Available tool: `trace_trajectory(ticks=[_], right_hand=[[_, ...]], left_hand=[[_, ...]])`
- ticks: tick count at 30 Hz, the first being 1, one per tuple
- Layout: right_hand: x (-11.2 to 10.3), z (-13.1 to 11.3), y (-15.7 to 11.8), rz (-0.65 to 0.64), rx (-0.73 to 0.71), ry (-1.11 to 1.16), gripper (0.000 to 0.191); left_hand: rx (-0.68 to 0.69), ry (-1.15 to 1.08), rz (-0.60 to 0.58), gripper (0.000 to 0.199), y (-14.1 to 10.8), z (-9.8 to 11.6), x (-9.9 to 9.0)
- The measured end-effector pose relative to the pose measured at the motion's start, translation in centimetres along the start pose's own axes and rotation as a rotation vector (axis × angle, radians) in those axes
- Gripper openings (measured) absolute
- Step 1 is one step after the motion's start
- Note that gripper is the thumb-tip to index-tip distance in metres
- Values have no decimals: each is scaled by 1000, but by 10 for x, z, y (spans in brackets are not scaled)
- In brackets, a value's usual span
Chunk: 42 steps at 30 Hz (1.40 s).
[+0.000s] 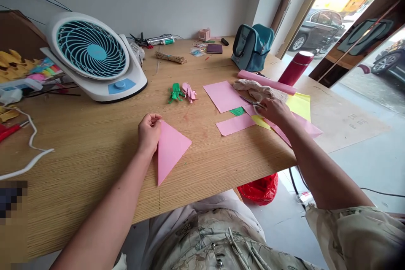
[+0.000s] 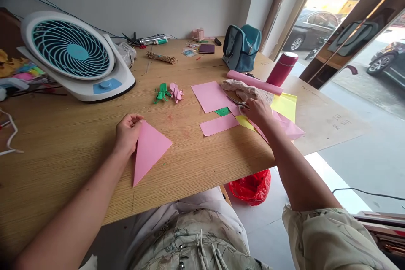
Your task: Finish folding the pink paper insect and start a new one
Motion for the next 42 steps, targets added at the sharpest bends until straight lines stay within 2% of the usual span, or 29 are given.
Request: trace_trajectory(ticks=[3, 5, 6, 8, 10, 12, 14, 17, 19, 23, 28, 30, 33, 35, 37, 39, 42], right_hand=[[-6, -25, -8, 53, 14, 54, 32], [-10, -63, -18, 38, -20, 307, 28], [-8, -86, -23, -31, -19, 493, 28], [3, -138, -36, -262, -38, 829, 31], [18, -186, -49, -478, -44, 1030, 40], [34, -217, -56, -609, -8, 1128, 52], [47, -232, -55, -639, 56, 1213, 56], [56, -239, -47, -649, 126, 1314, 46], [55, -240, -38, -619, 98, 1311, 37], [45, -232, -19, -431, -25, 1195, 27], [48, -214, -12, -322, 65, 1232, 26], [48, -210, -13, -310, 61, 1245, 28], [45, -210, -16, -308, -9, 1204, 28], [42, -213, -18, -302, -63, 1184, 28], [40, -216, -20, -305, -111, 1183, 28], [40, -221, -23, -329, -140, 1189, 29], [39, -224, -27, -359, -139, 1198, 30]], left_hand=[[-11, -45, 10, 14, -3, 4, 3], [-15, -86, 21, 15, -6, 6, 4], [-18, -107, 24, 16, -7, 8, 5], [-29, -147, 22, 19, -10, 11, 6], [-48, -175, 16, 21, -13, 13, 6], [-56, -181, 33, 23, -16, 17, 2], [-61, -182, 57, 25, -18, 19, -3], [-94, -208, 66, 27, -20, 21, -10], [-124, -218, 62, 26, -20, 23, -13], [-183, -235, 36, 24, -21, 25, -19], [-198, -131, -69, 25, -17, 19, -22], [-101, -5, -83, 20, -15, 21, -23], [227, 208, -79, 17, -20, 40, -22], [392, 283, -184, 20, -31, 52, -11], [432, 312, -332, 26, -44, 55, 3], [410, 329, -450, 36, -56, 54, 14], [348, 353, -522, 32, -67, 49, 23]])
Point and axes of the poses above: each hand's wrist, its own y-axis towards the middle knuckle, its own x-axis out of the palm, z = x × y, the point moved 6 cm from there along y, towards the middle knuckle, and after that the axes turned 5 degrees about z, right-handed, at the moved point
